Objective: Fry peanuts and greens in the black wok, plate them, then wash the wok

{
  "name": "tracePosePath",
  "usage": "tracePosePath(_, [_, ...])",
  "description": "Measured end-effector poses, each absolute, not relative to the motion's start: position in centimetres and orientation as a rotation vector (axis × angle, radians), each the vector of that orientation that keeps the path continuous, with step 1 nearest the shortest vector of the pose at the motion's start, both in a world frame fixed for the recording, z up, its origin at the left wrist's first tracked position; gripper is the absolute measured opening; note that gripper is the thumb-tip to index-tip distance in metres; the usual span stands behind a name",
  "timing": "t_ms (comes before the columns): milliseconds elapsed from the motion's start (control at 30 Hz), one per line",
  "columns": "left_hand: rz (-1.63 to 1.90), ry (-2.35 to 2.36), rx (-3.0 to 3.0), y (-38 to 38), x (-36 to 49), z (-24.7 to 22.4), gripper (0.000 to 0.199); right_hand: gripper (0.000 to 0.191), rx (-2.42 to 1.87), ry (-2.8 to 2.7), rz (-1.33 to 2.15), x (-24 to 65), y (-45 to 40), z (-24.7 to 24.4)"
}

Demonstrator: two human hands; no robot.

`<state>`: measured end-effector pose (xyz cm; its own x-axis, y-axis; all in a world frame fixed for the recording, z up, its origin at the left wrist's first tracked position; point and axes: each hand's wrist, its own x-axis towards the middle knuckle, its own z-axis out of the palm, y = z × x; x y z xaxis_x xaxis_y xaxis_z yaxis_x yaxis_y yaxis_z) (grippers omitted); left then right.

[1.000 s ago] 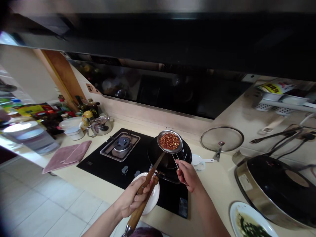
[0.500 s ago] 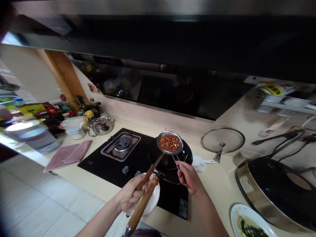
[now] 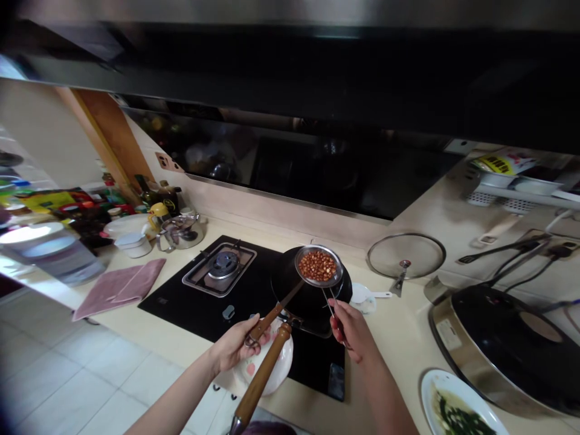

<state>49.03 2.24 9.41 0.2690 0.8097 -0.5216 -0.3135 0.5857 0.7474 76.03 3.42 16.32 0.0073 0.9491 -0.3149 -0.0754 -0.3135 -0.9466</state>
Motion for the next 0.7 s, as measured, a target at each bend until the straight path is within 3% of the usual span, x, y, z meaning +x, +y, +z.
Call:
tracePosePath(200, [0.958,1.312,0.677,0.2,46.2,5.6,0.036,0.058,-1.324,-1.004,1.406,76.4,3.0,17.6])
tracePosePath(400, [0.898,1.529,0.705,-3.4,44.6,-1.1,0.053,0.040,-1.460,-0.876,1.479,75.5,2.7,14.5])
tracePosePath(600, [0.901,1.390,0.521,-3.7,46.8,-5.6,0.079,0.056,-1.359,-0.972,1.414,75.7,2.1,16.0])
tracePosePath(700, [0.983,1.399,0.506,-4.2,46.2,-6.2,0.077,0.058,-1.351,-0.956,1.415,75.6,2.2,15.8])
